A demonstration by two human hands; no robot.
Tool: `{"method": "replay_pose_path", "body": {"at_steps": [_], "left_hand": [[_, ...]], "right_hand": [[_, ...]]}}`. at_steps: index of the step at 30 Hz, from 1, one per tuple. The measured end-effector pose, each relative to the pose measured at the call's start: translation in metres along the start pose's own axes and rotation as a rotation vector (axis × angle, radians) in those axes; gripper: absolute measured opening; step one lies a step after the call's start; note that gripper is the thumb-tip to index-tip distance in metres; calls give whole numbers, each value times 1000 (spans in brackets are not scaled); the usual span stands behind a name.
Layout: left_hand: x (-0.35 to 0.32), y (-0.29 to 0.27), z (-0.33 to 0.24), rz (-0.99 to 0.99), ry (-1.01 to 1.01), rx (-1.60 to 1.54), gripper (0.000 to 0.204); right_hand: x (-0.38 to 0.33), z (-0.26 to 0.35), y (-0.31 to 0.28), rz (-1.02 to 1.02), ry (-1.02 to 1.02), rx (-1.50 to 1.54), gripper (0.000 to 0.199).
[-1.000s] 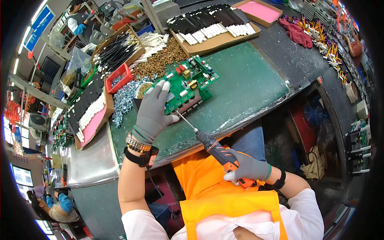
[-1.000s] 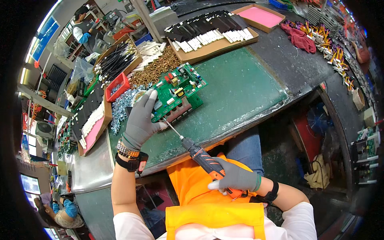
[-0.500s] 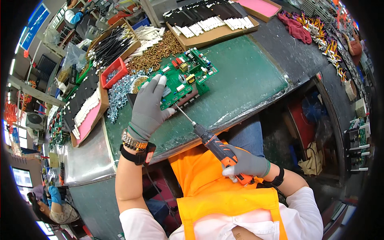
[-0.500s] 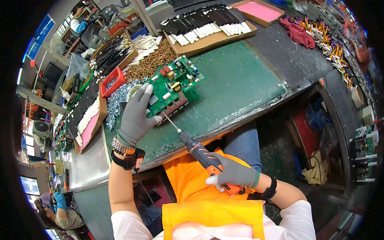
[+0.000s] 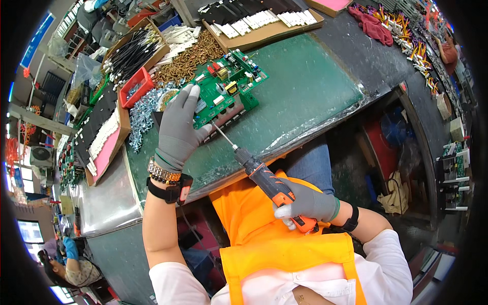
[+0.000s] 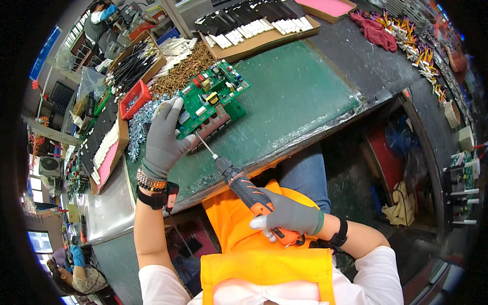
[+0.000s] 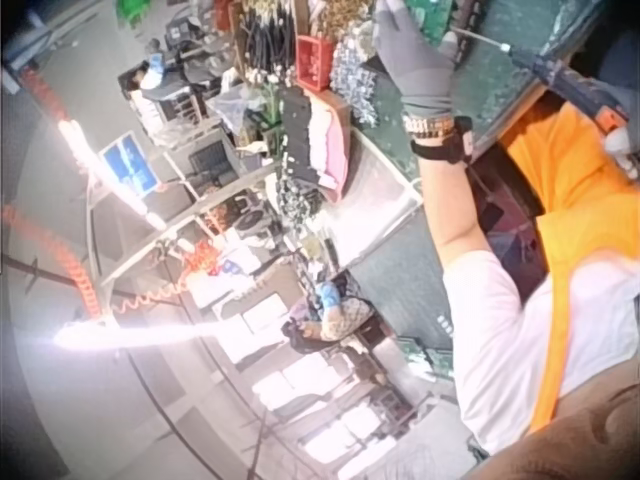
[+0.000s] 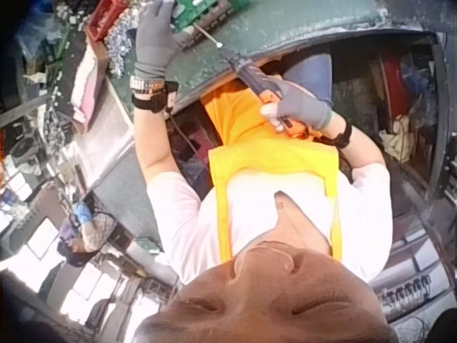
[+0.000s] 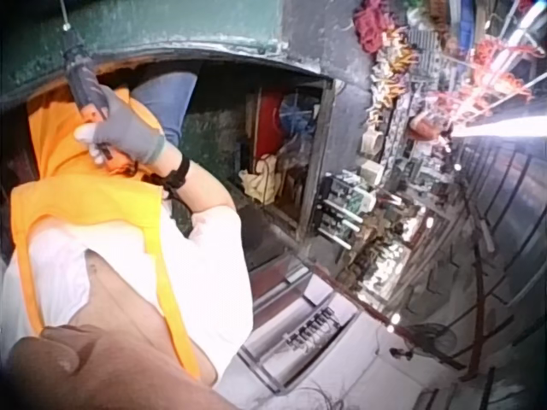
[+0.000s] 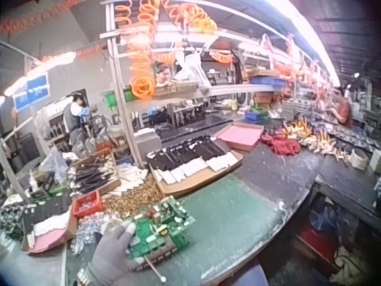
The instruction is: Assemble and screw components onto green circuit boards using an electric screwdriver.
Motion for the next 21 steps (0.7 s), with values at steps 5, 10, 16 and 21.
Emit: {"method": "replay_pose_path", "body": {"at_steps": [5, 10, 16, 21], "left_hand": [[1, 1, 0, -9, 28, 0, 80], [2, 1, -1, 3, 28, 6, 80], [1, 3, 0, 1, 29, 18, 78], [2, 3, 0, 10, 31, 15, 77]], "right_hand": [[1, -7, 7, 69, 34, 107, 54], [0, -4, 14, 64, 39, 96, 48], [2, -6, 16, 57, 42, 78, 54], [1, -5, 17, 50, 47, 97, 54]]}}
Point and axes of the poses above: each hand's wrist, its own x-axis towards the middle knuckle, its own y-axis out of the palm, z = x × y, the point moved 9 cm from there along x, towards the middle knuckle, and after that the axes turned 10 degrees about -z, right-handed, at the moved point
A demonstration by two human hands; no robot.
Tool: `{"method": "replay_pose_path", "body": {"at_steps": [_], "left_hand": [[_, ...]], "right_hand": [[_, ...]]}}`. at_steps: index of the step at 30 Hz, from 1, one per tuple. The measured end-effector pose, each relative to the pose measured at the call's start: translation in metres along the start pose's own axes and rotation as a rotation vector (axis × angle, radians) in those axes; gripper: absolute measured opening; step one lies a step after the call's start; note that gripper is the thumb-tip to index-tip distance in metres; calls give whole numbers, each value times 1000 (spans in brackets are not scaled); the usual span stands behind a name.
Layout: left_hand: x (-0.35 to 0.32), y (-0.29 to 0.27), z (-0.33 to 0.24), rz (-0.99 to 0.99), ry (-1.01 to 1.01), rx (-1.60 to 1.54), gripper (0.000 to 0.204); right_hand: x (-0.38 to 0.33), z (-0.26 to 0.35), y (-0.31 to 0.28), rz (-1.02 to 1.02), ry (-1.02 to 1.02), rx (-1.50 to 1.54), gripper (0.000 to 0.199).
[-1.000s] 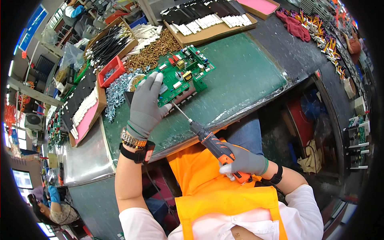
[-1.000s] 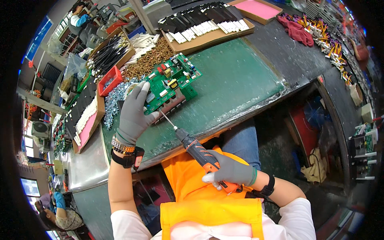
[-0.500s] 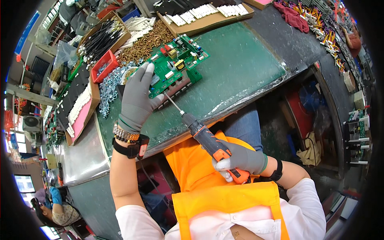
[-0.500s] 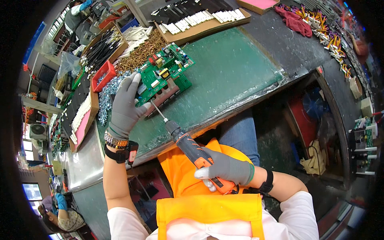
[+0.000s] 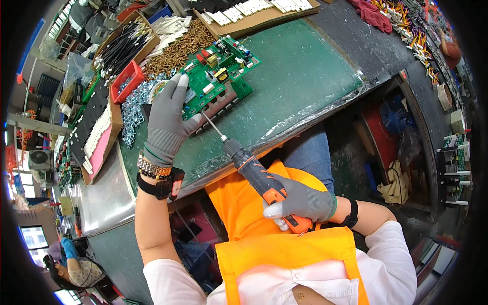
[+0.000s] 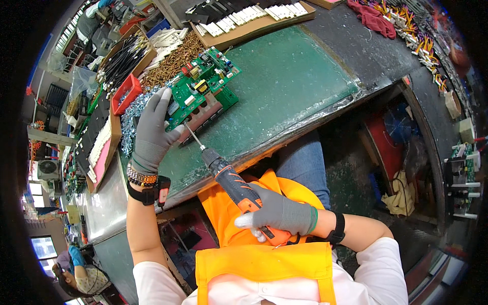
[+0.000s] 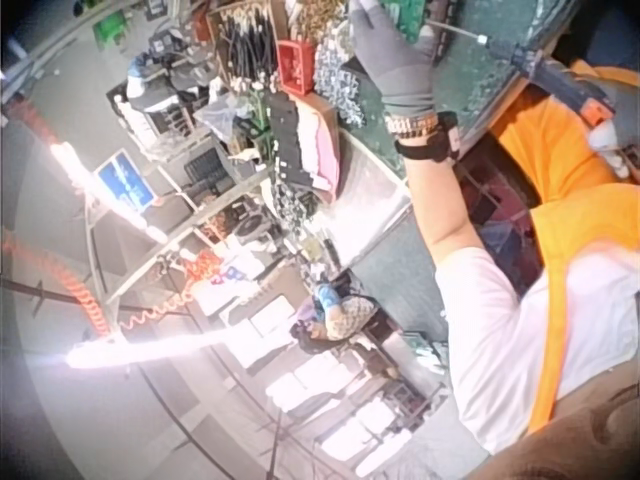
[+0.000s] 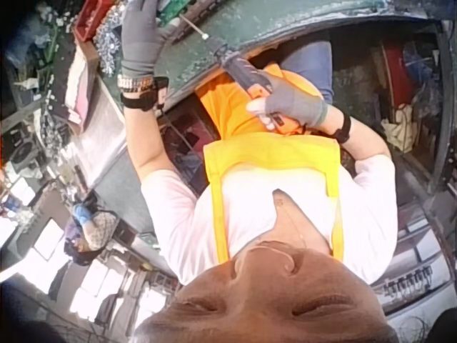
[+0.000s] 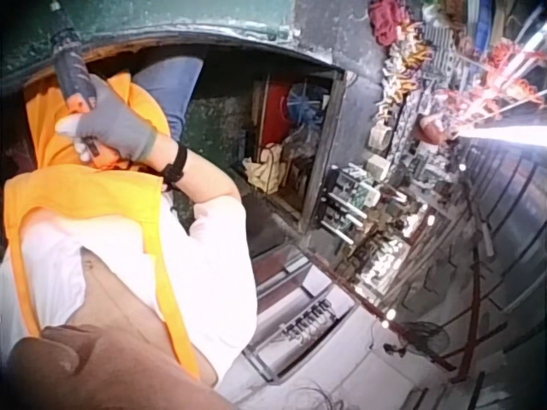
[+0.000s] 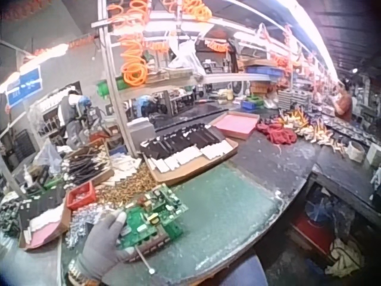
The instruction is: Assemble and screw components onto green circuit boards using an electric screwdriver.
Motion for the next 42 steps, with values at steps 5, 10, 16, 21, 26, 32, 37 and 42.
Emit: {"method": "replay_pose_path", "body": {"at_steps": [5, 10, 16, 21, 26, 32, 37, 42], "left_hand": [[0, 0, -1, 10, -10, 11, 79], [0, 1, 0, 21, -25, -5, 80], [0, 1, -1, 21, -29, 6, 80], [0, -2, -3, 21, -45, -6, 79], [2, -1, -4, 6, -15, 37, 75], [0, -2, -1, 17, -32, 2, 71], [3, -1, -2, 2, -28, 9, 71], [4, -2, -3, -3, -16, 11, 72]], "right_hand": [[2, -4, -1, -7, 19, -4, 50], [4, -7, 1, 5, 10, 4, 52], [7, -5, 0, -18, -31, -28, 57], [4, -3, 7, -52, -13, -40, 55], [6, -9, 7, 23, 50, 43, 49], [5, -9, 13, 84, 61, 94, 47], [6, -7, 10, 107, 62, 147, 50], [4, -1, 8, 130, 44, 168, 55]]}}
Point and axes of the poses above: each hand's wrist, its own x-axis towards the middle knuckle, its own y-axis out of the palm, z = x × y, the point moved 9 cm from there along x, towards the middle knuckle, and after that the axes turned 10 degrees about -z, right-handed, at the moved point
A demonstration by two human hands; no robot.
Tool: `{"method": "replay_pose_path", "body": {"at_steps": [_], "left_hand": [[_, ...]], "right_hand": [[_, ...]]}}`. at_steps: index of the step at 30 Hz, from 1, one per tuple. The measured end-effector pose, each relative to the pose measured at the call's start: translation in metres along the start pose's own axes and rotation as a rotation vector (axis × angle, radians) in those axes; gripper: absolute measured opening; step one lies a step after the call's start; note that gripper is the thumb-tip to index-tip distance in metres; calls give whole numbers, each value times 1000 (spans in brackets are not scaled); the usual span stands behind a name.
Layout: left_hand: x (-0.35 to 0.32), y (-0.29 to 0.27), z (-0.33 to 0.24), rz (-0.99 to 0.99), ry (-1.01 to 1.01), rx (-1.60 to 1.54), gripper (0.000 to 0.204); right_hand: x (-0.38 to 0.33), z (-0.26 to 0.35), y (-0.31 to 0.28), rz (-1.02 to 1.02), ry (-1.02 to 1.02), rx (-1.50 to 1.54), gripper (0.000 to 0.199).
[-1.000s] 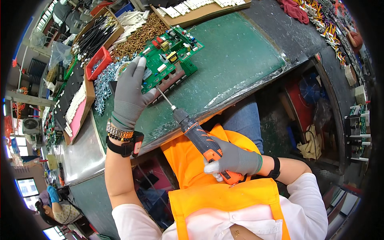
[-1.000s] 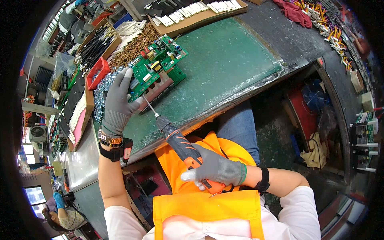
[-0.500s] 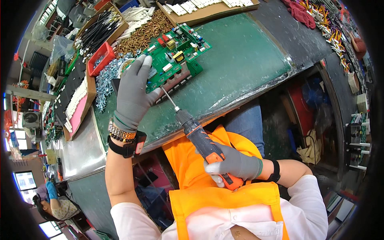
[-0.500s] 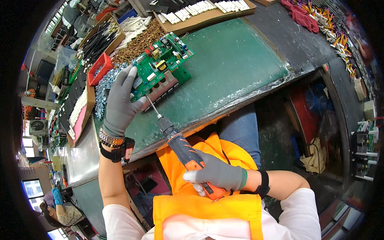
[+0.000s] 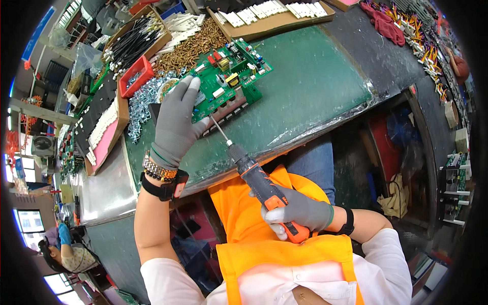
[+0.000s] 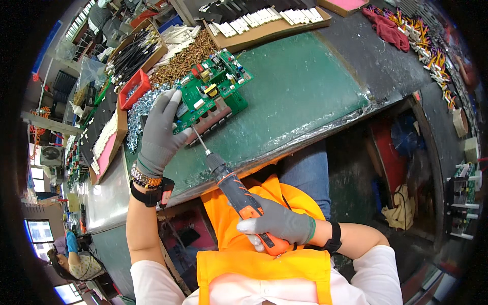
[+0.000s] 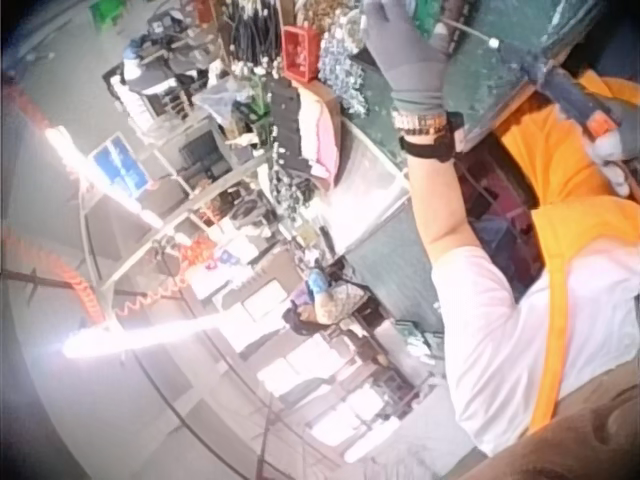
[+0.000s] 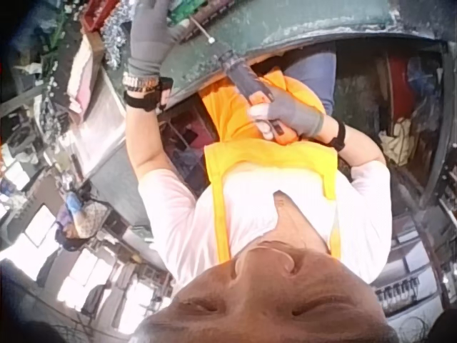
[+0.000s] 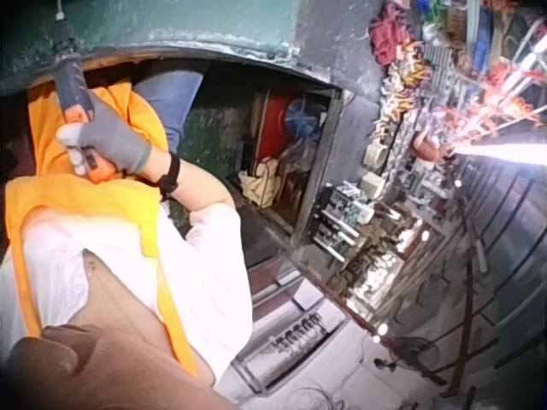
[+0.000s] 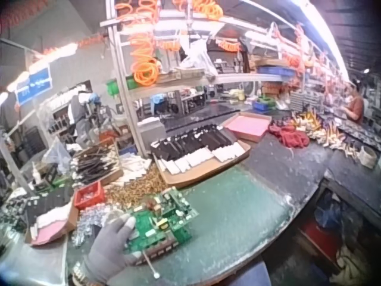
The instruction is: Assemble and screw components onto green circuit boards using an electric screwdriver.
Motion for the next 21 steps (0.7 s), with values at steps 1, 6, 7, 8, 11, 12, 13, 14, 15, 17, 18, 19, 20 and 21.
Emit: {"method": "replay_pose_path", "body": {"at_steps": [1, 6, 7, 8, 11, 12, 13, 14, 15, 17, 18, 19, 20, 21], "left_hand": [[-1, 1, 0, 15, -7, -2, 73], [-5, -1, -6, -49, 2, 86, 83], [-4, 4, -7, -67, -8, 98, 83], [-3, 8, -8, -67, -45, 184, 83], [6, 3, -5, -114, -71, 299, 75], [10, 4, 0, -73, -82, 223, 71], [13, 5, 5, -31, -94, 147, 67], [18, -1, 12, -84, -77, 102, 58], [24, -9, 21, -99, -85, 113, 58], [32, 1, 40, 107, -226, -246, 55], [34, 5, 46, 282, -410, -371, 49], [40, 6, 52, 275, -412, -373, 49], [29, 25, 59, 459, -543, -503, 54], [15, 41, 61, 644, -671, -635, 59]], "right_hand": [[1, 2, -3, 2, -5, -7, 55], [-31, 20, -29, 116, -51, -27, 63], [-36, 30, -27, 123, -50, -50, 63], [-50, 58, -20, 99, -223, -68, 73], [-70, 109, -26, 158, -635, -159, 99], [-74, 122, -29, 158, -685, -114, 99], [-78, 137, -29, 159, -733, -68, 98], [-82, 153, -27, 210, -747, 36, 98], [-88, 166, -32, 178, -819, -20, 92], [-96, 172, -50, 159, -737, 382, 77], [-103, 198, -41, 156, -1006, 88, 67], [-123, 207, -28, -31, -1281, -249, 68], [-124, 212, -24, -71, -1282, -185, 69], [-125, 217, -25, -112, -1282, -122, 71]]}}
Point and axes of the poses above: each hand's wrist, its own x-axis towards the middle knuckle, its own y-axis out of the palm, z = x × y, the point moved 9 cm from there along x, towards the middle knuckle, and after that the axes turned 10 degrees about -z, right-handed, at the moved point
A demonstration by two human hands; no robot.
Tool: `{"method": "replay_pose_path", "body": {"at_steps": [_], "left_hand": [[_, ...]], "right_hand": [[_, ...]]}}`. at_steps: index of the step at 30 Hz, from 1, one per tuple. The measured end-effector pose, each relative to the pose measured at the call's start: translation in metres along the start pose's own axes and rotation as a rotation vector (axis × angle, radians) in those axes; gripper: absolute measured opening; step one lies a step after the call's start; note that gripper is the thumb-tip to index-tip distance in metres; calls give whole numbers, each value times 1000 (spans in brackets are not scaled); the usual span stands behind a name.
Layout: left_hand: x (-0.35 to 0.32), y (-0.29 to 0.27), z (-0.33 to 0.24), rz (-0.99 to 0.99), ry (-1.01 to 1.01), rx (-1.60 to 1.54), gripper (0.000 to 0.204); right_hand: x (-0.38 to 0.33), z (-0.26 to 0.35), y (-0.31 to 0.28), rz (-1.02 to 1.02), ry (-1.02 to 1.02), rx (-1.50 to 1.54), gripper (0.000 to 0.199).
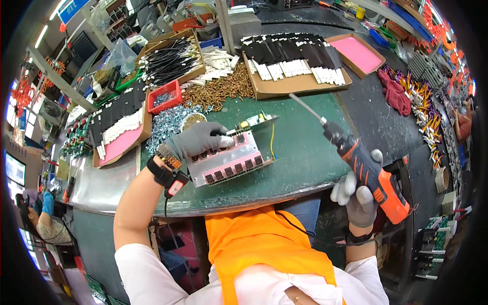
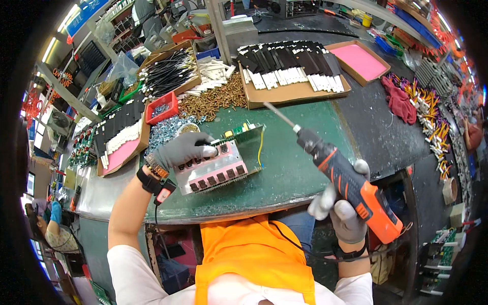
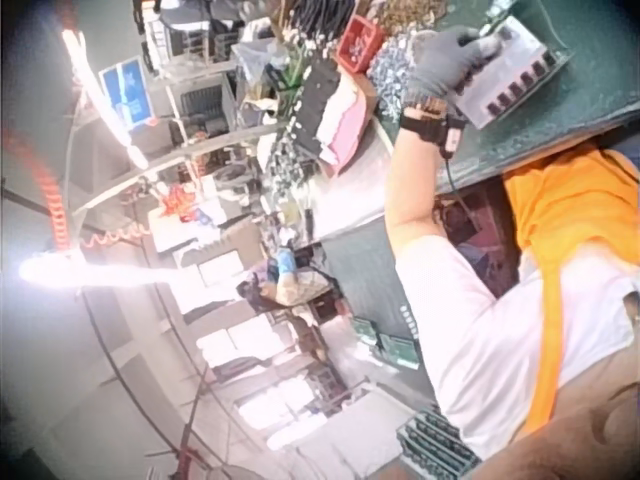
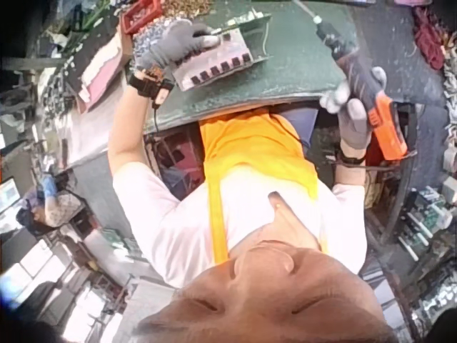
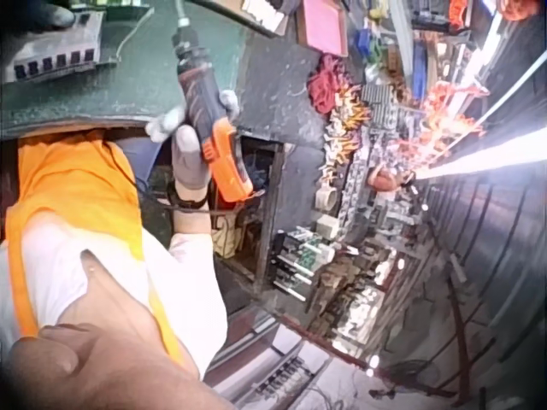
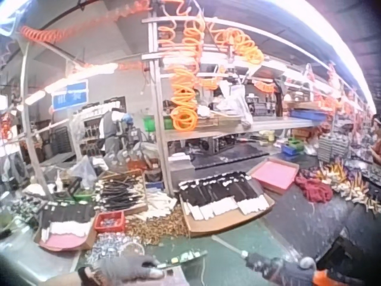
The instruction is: Assemble and screw components onto green circuit boards using an electric screwdriver.
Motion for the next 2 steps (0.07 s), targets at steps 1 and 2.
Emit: {"method": "replay_pose_path", "body": {"at_steps": [1, 2], "left_hand": [[1, 3, 2, 20, 7, -18, 49], [6, 9, 8, 65, -8, -35, 53]], "right_hand": [[4, 1, -3, 78, -13, -31, 68], [9, 2, -1, 80, -15, -35, 68]]}}
Point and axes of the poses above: each hand's wrist, its own x-axis towards the middle knuckle, its own y-axis out of the palm, z = x × y, the point moved 9 cm from there along x, towards the middle knuckle, and after that the axes turned 10 degrees about -z, right-handed, at the moved point
